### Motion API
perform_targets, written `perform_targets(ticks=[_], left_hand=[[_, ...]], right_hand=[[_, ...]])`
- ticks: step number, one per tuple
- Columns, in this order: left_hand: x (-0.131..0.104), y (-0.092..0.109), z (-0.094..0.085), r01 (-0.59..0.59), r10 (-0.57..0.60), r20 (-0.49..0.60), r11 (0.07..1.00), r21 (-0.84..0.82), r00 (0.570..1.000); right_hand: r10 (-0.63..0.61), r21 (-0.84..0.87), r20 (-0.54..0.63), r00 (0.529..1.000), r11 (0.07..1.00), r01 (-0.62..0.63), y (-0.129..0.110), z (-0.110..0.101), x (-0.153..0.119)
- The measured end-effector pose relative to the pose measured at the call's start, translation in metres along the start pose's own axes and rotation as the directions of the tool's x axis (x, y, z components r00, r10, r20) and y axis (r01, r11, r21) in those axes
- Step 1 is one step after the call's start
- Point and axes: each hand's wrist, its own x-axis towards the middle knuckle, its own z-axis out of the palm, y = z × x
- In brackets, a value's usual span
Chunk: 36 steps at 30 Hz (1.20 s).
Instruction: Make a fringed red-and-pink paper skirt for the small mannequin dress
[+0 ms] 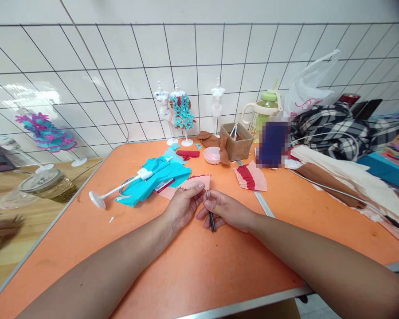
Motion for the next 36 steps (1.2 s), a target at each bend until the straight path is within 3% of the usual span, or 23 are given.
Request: perform_targets(ticks=[13, 36], left_hand=[[0.0018, 0.002, -0.0029, 0.038, -0.039, -0.042, 0.998, -0.043, 0.998], [0.0008, 0.0013, -0.0031, 0.018, -0.02, 0.054, 0.999, 0.035, 0.998]], right_hand=[[-0.003, -0.003, 0.04, 0.999, 1.0, 0.003, 0.001, -0.0032, -0.0003], [0.019, 0.036, 0.056, 0.998, 0.999, -0.021, 0.0014, -0.005, 0.0004]])
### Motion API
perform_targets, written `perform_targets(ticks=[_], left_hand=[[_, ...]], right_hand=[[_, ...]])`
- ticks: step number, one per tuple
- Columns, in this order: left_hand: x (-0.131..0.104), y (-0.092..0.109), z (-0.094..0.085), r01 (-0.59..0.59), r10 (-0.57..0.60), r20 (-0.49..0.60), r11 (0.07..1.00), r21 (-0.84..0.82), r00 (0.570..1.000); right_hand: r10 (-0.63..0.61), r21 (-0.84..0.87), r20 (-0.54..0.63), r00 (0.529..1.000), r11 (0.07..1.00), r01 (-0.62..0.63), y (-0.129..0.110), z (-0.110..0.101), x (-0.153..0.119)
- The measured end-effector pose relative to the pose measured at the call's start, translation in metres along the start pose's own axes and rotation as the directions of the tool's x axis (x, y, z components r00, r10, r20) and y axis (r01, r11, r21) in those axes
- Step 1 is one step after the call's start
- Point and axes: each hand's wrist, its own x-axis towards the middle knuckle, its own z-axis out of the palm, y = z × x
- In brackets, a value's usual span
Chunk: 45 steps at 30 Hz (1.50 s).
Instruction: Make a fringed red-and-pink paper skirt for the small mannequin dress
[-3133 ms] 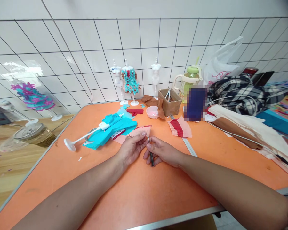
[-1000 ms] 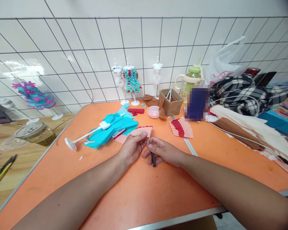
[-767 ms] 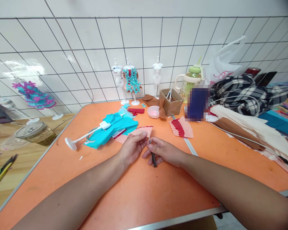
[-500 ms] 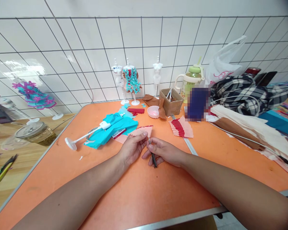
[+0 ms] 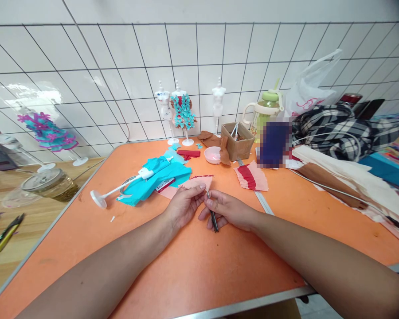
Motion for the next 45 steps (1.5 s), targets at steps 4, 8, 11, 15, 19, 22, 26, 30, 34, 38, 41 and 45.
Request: perform_targets(ticks=[4, 8, 11, 15, 19, 22, 26, 30, 34, 38, 41, 45], left_hand=[[0.0003, -0.0002, -0.0004, 0.004, -0.004, 0.01, 1.0, 0.0, 1.0], [0.0009, -0.0002, -0.001, 0.005, -0.005, 0.017, 1.0, -0.005, 1.0], [0.0011, 0.0001, -0.0013, 0.016, -0.016, 0.035, 1.0, -0.002, 0.999], [0.0007, 0.0008, -0.0014, 0.026, -0.026, 0.031, 1.0, 0.009, 0.999], [0.0002, 0.0013, -0.0009, 0.033, -0.033, 0.037, 0.999, 0.012, 0.999], [0.0002, 0.0013, -0.0006, 0.024, -0.024, 0.034, 1.0, 0.007, 0.999], [0.0013, 0.0006, -0.0011, 0.0, -0.001, -0.013, 1.0, -0.022, 1.0], [0.0028, 0.0005, -0.0018, -0.003, -0.005, -0.101, 0.997, -0.078, 0.995], [0.0024, 0.001, -0.0015, 0.022, -0.029, -0.103, 0.997, -0.069, 0.994], [0.0009, 0.0007, -0.0013, 0.043, -0.047, -0.083, 0.998, -0.05, 0.995], [0.0002, 0.0002, -0.0017, 0.037, -0.041, -0.081, 0.998, -0.043, 0.996], [0.0003, -0.0001, -0.0025, 0.031, -0.032, -0.05, 0.999, -0.025, 0.998]], right_hand=[[0.002, 0.005, 0.019, 1.0, 1.0, -0.002, 0.0001, -0.0014, 0.0012], [0.005, 0.007, 0.017, 1.0, 1.0, -0.005, 0.0003, -0.0024, 0.0016], [0.003, 0.007, 0.011, 1.0, 1.0, -0.003, 0.0008, -0.0025, 0.0011], [0.004, 0.016, 0.009, 1.0, 1.0, -0.004, 0.001, -0.0027, 0.0005], [0.014, 0.027, 0.014, 1.0, 1.0, -0.014, 0.0006, -0.0031, 0.0009], [0.011, 0.028, 0.021, 1.0, 1.0, -0.012, 0.001, -0.0039, 0.0013], [0.014, 0.009, 0.073, 0.997, 1.0, -0.014, 0.0024, -0.0056, 0.0015], [0.011, -0.01, 0.085, 0.996, 1.0, -0.01, 0.002, -0.0054, 0.0005], [0.004, -0.02, 0.048, 0.999, 1.0, -0.003, 0.0002, -0.0033, -0.0009], [-0.002, -0.001, 0.008, 1.0, 1.0, 0.002, 0.0009, -0.0026, -0.0004], [-0.006, 0.015, 0.0, 1.0, 1.0, 0.006, 0.0027, -0.0032, 0.0005], [-0.008, 0.016, 0.0, 1.0, 1.0, 0.008, 0.0041, -0.0041, 0.0012]])
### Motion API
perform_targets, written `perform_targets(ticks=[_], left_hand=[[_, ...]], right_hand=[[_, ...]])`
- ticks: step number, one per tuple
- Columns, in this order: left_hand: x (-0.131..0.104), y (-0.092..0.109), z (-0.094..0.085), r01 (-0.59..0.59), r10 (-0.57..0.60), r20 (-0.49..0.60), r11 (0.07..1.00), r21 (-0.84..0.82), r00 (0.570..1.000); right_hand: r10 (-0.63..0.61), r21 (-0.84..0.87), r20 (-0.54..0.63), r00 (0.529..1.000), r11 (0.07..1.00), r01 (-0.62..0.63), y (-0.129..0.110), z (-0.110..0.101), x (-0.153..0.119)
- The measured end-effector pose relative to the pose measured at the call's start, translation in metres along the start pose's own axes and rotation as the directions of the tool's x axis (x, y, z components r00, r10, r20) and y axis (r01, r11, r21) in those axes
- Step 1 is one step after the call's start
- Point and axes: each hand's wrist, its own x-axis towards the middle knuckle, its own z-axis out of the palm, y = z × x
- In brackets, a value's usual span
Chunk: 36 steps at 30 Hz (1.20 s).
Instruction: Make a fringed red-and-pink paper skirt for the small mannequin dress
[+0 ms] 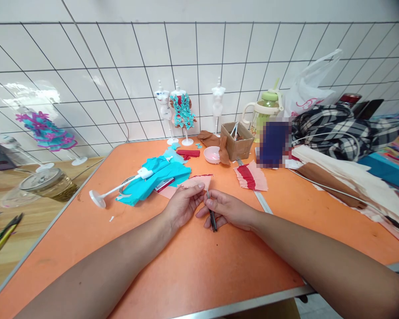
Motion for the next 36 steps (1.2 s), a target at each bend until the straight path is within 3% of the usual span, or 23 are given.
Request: perform_targets(ticks=[11, 21, 36], left_hand=[[-0.001, 0.0009, 0.002, -0.023, 0.023, -0.007, 1.0, 0.001, 1.0], [0.0005, 0.004, 0.0025, 0.025, -0.029, -0.066, 0.998, -0.066, 0.997], [0.0004, 0.0035, 0.0001, 0.015, -0.016, -0.029, 1.0, -0.019, 0.999]], right_hand=[[0.002, -0.023, 0.015, 1.0, 1.0, -0.002, -0.0027, 0.0012, -0.001], [-0.018, 0.007, 0.063, 0.998, 1.0, 0.018, -0.0044, 0.0008, -0.0006], [-0.026, 0.048, 0.096, 0.995, 0.999, 0.022, -0.0026, -0.0018, 0.002]])
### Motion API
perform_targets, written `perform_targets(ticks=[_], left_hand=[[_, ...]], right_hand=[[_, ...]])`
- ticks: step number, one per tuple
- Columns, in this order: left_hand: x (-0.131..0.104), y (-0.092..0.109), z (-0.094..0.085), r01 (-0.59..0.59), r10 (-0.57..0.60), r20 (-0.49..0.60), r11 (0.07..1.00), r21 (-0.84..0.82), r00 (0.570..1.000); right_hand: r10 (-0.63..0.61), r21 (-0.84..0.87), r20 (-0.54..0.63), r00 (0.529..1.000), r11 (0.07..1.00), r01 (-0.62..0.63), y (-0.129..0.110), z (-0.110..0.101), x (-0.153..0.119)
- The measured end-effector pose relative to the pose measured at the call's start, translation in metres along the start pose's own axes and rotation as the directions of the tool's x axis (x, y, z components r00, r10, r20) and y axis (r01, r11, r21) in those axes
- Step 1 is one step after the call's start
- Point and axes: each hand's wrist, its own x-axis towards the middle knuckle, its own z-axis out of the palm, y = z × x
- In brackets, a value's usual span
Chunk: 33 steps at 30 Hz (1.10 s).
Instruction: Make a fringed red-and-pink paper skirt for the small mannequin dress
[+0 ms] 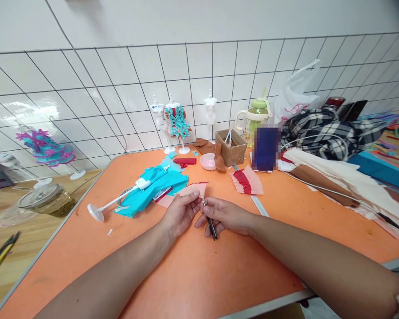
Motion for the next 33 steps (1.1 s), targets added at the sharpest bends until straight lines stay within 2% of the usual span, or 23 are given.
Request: perform_targets(ticks=[13, 18, 23, 33], left_hand=[[0.0029, -0.0018, -0.0035, -0.012, 0.012, 0.015, 1.0, -0.005, 1.0], [0.0053, -0.0016, -0.0041, -0.03, 0.029, -0.012, 0.999, -0.046, 1.0], [0.002, 0.0005, 0.0005, -0.027, 0.025, -0.039, 0.998, -0.058, 0.999], [0.0004, -0.0011, 0.0004, -0.012, 0.011, -0.013, 1.0, -0.017, 1.0]], right_hand=[[0.032, -0.014, 0.008, 0.999, 0.999, -0.032, 0.0013, -0.0008, 0.0006], [0.055, -0.049, 0.036, 0.998, 0.997, -0.054, -0.0026, 0.0016, -0.0008], [0.045, -0.061, 0.014, 0.999, 0.997, -0.044, -0.0043, 0.0025, -0.0021], [0.031, -0.02, -0.017, 0.999, 0.999, -0.032, -0.0005, 0.0002, -0.0008]])
